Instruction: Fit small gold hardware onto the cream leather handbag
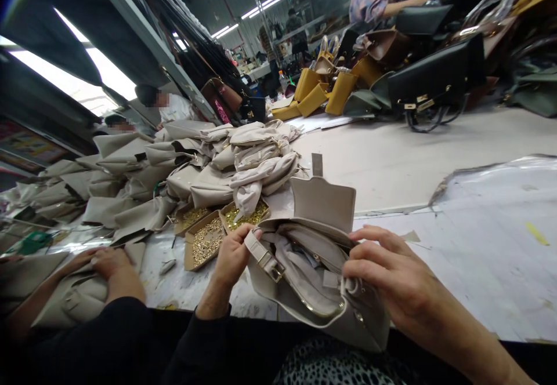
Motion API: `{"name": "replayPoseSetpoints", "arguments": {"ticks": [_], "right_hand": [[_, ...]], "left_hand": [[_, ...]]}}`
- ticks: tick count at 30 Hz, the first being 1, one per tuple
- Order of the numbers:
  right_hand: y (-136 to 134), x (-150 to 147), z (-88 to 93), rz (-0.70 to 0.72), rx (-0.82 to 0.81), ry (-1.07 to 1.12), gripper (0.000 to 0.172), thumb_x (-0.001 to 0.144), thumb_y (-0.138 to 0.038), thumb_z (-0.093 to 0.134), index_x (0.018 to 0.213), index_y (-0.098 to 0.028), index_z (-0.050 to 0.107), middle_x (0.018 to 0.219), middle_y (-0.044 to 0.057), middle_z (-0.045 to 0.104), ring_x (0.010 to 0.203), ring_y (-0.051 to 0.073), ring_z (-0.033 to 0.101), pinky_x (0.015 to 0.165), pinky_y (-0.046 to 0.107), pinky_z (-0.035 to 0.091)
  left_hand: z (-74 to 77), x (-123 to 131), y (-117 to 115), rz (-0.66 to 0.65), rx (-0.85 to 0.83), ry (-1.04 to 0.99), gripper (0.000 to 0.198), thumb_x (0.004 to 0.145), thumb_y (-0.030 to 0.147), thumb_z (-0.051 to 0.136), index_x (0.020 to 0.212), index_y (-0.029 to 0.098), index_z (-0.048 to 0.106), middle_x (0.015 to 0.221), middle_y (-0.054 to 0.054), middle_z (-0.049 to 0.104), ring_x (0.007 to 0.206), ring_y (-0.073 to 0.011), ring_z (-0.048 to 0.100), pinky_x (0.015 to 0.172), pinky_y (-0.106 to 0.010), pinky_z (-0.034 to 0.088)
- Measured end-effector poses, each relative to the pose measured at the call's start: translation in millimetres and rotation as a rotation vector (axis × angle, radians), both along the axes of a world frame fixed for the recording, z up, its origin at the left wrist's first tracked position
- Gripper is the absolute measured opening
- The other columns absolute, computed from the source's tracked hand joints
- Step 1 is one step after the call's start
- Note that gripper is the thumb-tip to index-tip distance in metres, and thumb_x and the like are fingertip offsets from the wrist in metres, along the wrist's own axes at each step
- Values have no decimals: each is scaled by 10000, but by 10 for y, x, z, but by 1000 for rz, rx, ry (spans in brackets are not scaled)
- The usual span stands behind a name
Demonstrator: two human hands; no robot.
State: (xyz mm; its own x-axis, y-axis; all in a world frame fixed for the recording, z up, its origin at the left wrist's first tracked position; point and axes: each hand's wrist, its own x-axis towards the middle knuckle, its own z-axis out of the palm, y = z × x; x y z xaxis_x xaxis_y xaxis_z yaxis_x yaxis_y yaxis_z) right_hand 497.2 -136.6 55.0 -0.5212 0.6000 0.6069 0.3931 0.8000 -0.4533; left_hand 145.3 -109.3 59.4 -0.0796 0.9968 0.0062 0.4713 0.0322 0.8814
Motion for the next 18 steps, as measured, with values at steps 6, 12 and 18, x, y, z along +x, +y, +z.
{"name": "replayPoseSetpoints", "arguments": {"ticks": [6,12,18], "right_hand": [[-67,-51,-19,-20,-95,72,289,978,-38,465,1079,-254,628,1090,71,690,1215,273,588,967,405,525],[-31,28,-3,-116,-55,165,206,970,-68,482,969,-250,580,982,70,644,1093,288,613,942,445,514],[-42,-30,-106,-39,-100,160,241,991,-81,474,1051,-246,639,1102,78,675,1217,266,608,1022,401,539]], "left_hand": [[33,93,-89,22,77,51,322,876,458,672,761,157,668,665,21,568,633,-126,480,591,-215,376],[-42,35,-104,78,39,-98,411,914,486,613,656,173,541,607,34,445,573,-112,386,533,-226,318],[-69,126,-256,-2,78,-45,421,993,514,553,758,170,609,664,5,543,610,-138,517,585,-240,447]]}}
